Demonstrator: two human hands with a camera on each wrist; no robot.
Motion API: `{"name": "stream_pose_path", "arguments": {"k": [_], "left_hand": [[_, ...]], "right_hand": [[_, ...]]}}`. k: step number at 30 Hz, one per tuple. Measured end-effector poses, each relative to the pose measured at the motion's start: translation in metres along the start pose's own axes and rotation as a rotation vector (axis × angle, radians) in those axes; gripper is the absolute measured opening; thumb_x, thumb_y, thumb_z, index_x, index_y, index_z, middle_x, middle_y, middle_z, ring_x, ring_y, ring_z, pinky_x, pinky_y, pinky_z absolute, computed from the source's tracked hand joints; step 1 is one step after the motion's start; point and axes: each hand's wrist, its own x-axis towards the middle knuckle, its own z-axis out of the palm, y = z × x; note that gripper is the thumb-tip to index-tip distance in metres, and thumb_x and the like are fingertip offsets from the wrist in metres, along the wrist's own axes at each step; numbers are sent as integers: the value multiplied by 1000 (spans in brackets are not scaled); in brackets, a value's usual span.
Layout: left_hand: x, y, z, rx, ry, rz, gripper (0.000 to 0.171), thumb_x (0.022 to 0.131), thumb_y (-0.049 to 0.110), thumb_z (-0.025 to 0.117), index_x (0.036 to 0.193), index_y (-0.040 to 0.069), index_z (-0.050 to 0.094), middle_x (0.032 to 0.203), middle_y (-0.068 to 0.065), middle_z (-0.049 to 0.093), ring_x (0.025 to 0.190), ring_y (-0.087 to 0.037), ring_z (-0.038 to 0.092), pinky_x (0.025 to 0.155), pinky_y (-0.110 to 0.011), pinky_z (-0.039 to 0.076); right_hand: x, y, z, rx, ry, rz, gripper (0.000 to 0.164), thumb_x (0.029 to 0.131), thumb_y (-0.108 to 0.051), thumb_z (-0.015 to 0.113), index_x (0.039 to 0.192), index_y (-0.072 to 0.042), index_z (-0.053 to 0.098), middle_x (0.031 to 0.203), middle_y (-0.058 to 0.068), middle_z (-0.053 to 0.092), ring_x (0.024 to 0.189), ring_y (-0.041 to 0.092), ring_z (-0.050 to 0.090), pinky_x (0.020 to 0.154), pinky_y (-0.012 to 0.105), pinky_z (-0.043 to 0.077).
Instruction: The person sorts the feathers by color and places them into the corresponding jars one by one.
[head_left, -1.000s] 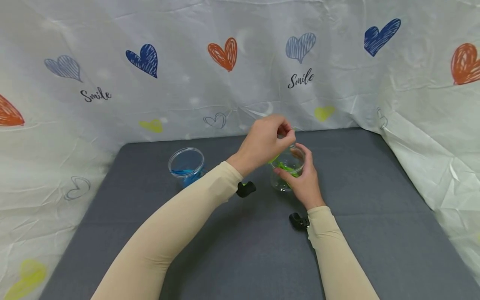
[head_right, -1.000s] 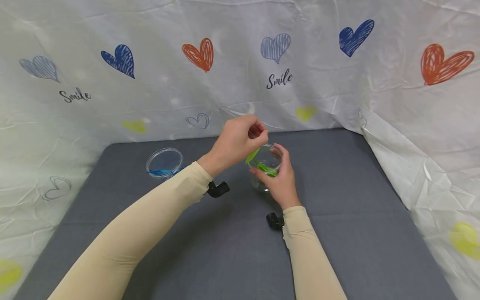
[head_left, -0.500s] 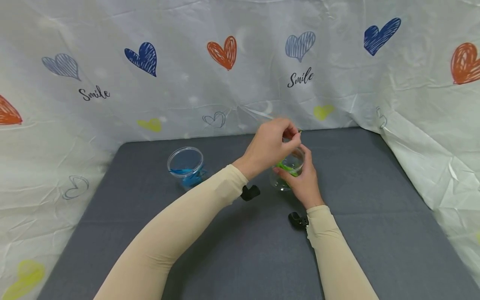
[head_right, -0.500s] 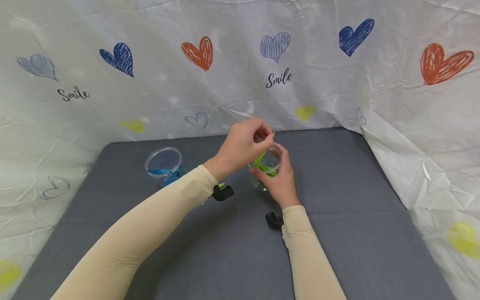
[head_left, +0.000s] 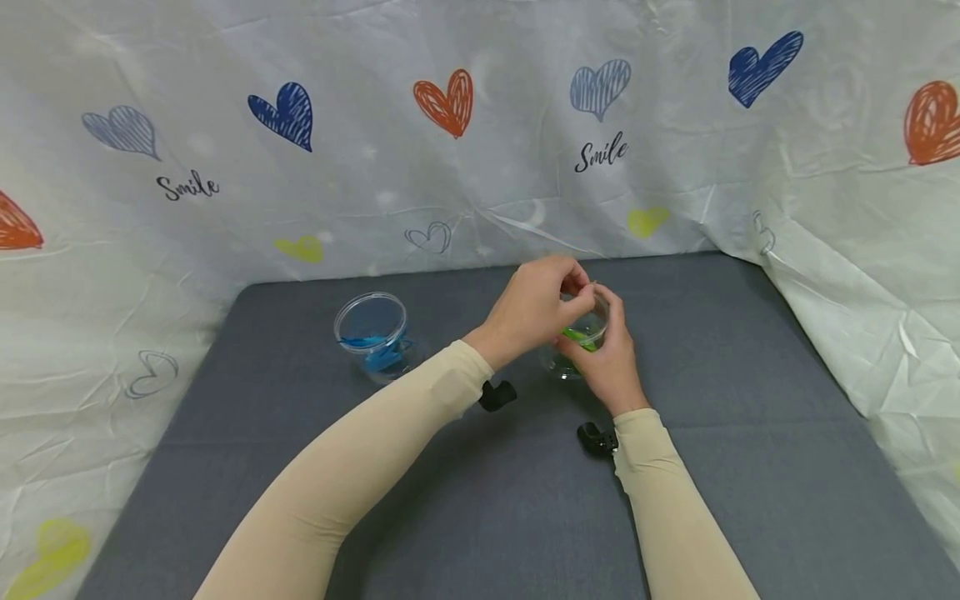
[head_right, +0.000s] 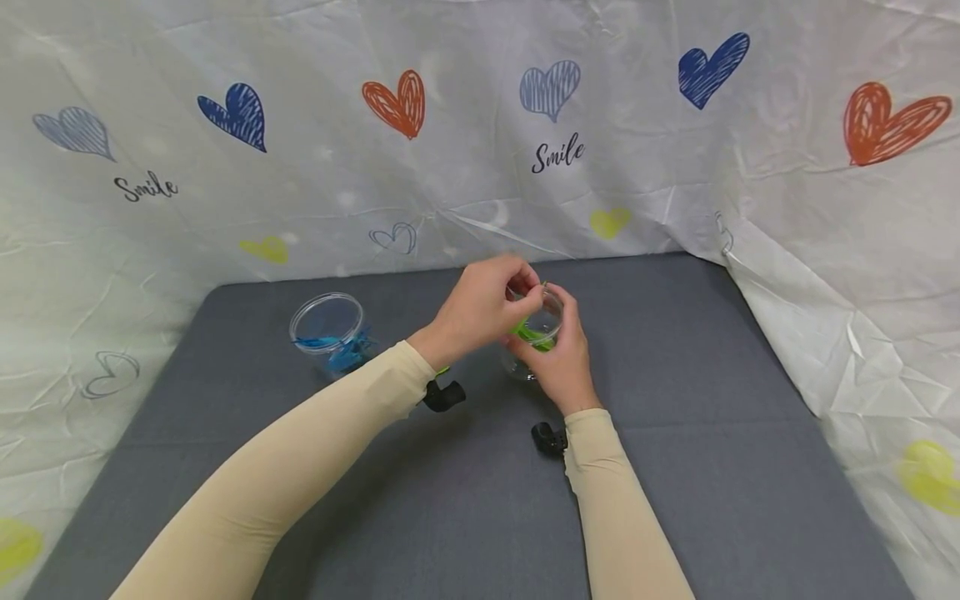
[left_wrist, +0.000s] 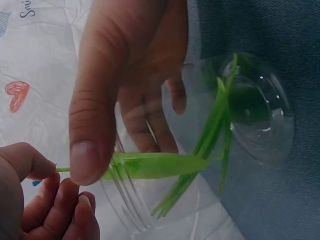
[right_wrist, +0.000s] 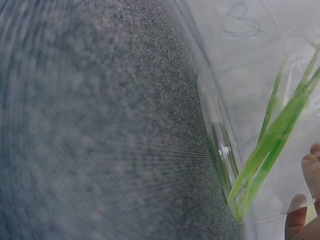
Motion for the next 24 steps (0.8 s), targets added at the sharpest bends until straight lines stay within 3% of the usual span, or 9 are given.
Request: {"name": "stream_pose_path", "arguments": {"k": [11,19,24], "left_hand": [[-4,-4,5,12,-67,3,12,105,23,65,106,15,75,104,2,73,90,-9,68,79,-26,58],[-7,-8,2,-4,-109,22,11,103,21,66,107,15,74,110,1,74,101,-15,73,86,-27,59],[-9,-13,-5,-12,-94,41,11,104,22,65,108,17,74,109,3,73,101,-14,72,87,-28,59]], "right_hand": [[0,2,-1,-6,-10,9,91,96,-46,83,167,-31,28,170,6,44,158,28,40,126,63,36],[1,2,0,3,-10,1,89,97,-43,83,167,-32,30,170,2,45,156,25,42,126,61,36],[1,0,0,3,-8,10,89,96,-42,84,167,-31,30,166,0,49,156,24,44,125,62,37]]}}
